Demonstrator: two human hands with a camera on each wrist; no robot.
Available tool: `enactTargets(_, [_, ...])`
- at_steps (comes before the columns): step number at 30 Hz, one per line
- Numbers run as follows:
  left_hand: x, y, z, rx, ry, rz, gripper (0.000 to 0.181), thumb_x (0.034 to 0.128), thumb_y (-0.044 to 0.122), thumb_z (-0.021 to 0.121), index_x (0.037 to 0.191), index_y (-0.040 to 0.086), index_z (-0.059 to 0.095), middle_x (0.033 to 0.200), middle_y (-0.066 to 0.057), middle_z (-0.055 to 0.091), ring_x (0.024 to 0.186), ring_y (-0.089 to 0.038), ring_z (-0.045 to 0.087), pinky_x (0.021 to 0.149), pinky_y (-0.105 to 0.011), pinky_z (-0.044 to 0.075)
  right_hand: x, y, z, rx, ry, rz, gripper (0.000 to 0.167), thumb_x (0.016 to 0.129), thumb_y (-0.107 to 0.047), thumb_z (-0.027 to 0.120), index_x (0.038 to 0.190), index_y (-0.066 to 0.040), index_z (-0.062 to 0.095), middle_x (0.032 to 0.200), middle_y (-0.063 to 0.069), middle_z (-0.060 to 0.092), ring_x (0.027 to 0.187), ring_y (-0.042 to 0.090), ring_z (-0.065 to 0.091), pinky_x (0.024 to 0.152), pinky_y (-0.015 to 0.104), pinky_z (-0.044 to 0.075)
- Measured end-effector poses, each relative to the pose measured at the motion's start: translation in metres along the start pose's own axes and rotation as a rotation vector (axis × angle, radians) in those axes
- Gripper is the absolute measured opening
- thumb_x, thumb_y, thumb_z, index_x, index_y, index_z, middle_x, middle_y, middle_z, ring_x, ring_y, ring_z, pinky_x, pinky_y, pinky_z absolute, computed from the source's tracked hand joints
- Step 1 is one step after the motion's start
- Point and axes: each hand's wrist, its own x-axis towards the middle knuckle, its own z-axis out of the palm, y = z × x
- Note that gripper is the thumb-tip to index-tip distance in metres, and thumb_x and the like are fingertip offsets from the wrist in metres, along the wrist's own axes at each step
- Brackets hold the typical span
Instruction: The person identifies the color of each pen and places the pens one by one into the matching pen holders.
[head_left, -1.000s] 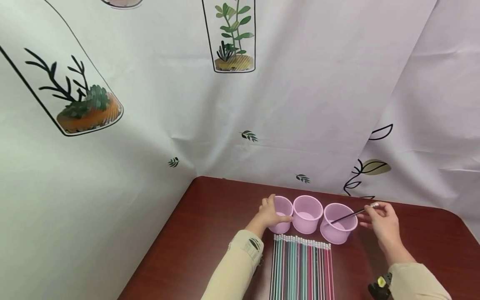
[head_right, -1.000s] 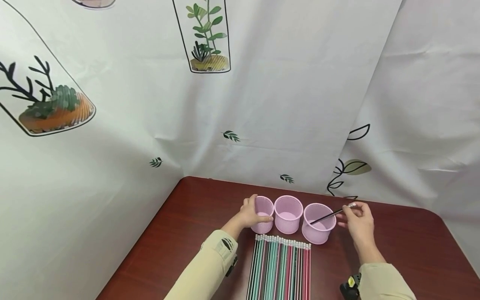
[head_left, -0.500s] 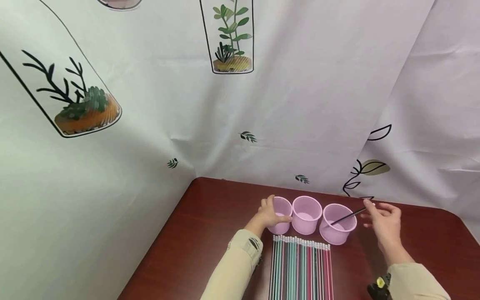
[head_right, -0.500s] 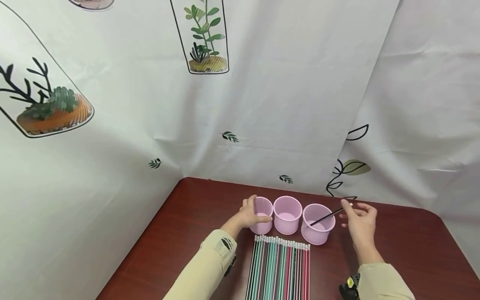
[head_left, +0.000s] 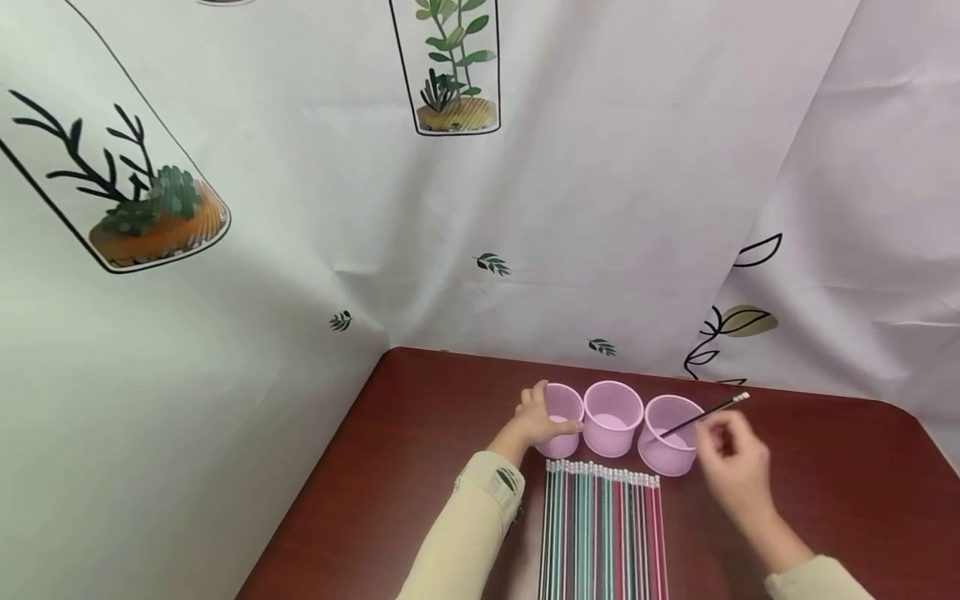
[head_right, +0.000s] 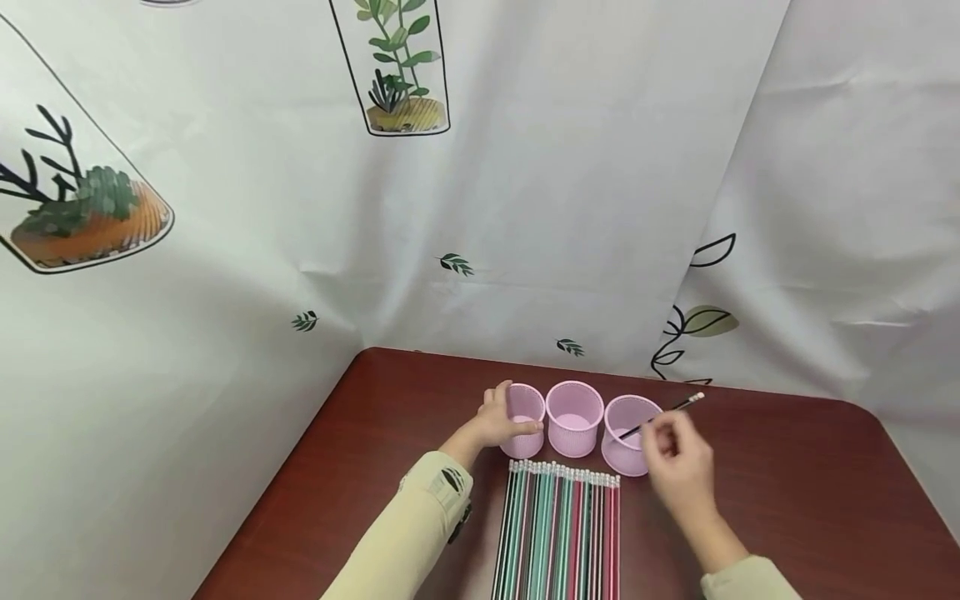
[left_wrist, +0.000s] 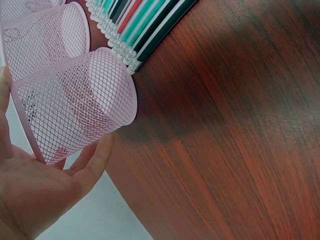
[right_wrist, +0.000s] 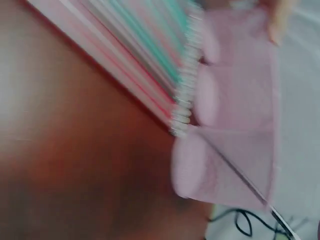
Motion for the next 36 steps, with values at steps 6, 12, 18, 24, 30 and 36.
enactTargets(6, [-0.002,0.000,0.000,-0.008,0.002,-0.012,0.100,0.0669,0.039,0.081,0.144,0.010,0.024,0.129,-0.017,0.034,0.112,-0.038,0.042,0.088,-0.052,0.044,-0.040,0.012,0.014,-0.315,-0.535,0.095,0.019,0.077,-0.011,0.066,0.073,-0.022,0.051,0.063,-0.012,0.042,0.058,0.003,0.040,0.050,0.025,0.033])
enactTargets(12, [-0.001,0.004,-0.002,0.001,-0.005,-0.027,0.099,0.0670,0.039,0.081,0.143,0.011,0.024,0.129,-0.016,0.034,0.112,-0.038,0.042,0.088,-0.052,0.043,-0.058,0.026,0.020,-0.414,-0.757,0.204,0.019,0.070,-0.010,0.065,0.068,-0.021,0.050,0.063,-0.006,0.040,0.056,0.008,0.040,0.048,0.028,0.031])
enactTargets(18, [-0.001,0.002,-0.002,-0.016,0.008,-0.026,0.099,0.0655,0.038,0.083,0.142,0.011,0.026,0.127,-0.016,0.035,0.111,-0.037,0.041,0.087,-0.052,0.044,-0.068,0.032,0.025,-0.493,-0.754,0.124,0.015,0.069,-0.012,0.066,0.068,-0.018,0.053,0.067,-0.004,0.040,0.056,0.013,0.042,0.047,0.033,0.035])
enactTargets(24, [-0.001,0.003,-0.002,-0.022,0.011,-0.023,0.098,0.0653,0.037,0.083,0.142,0.010,0.027,0.128,-0.016,0.036,0.112,-0.037,0.041,0.087,-0.053,0.044,-0.069,0.033,0.027,-0.546,-0.726,0.088,0.015,0.069,-0.013,0.065,0.069,-0.018,0.051,0.069,-0.004,0.042,0.055,0.015,0.044,0.047,0.036,0.038])
enactTargets(30, [0.000,0.004,-0.002,-0.026,0.017,-0.004,0.098,0.0661,0.036,0.082,0.142,0.009,0.027,0.129,-0.017,0.035,0.113,-0.038,0.041,0.088,-0.053,0.042,-0.069,0.034,0.031,-0.570,-0.689,0.057,0.022,0.070,-0.016,0.067,0.065,-0.019,0.045,0.068,-0.004,0.041,0.054,0.014,0.041,0.046,0.034,0.035])
enactTargets(36, [0.000,0.002,-0.001,-0.006,0.009,-0.004,0.099,0.0653,0.037,0.083,0.141,0.009,0.027,0.126,-0.016,0.036,0.111,-0.038,0.042,0.085,-0.052,0.044,-0.068,0.030,0.034,-0.578,-0.739,0.135,0.023,0.071,-0.017,0.064,0.063,-0.018,0.042,0.063,-0.004,0.040,0.053,0.013,0.040,0.046,0.033,0.033])
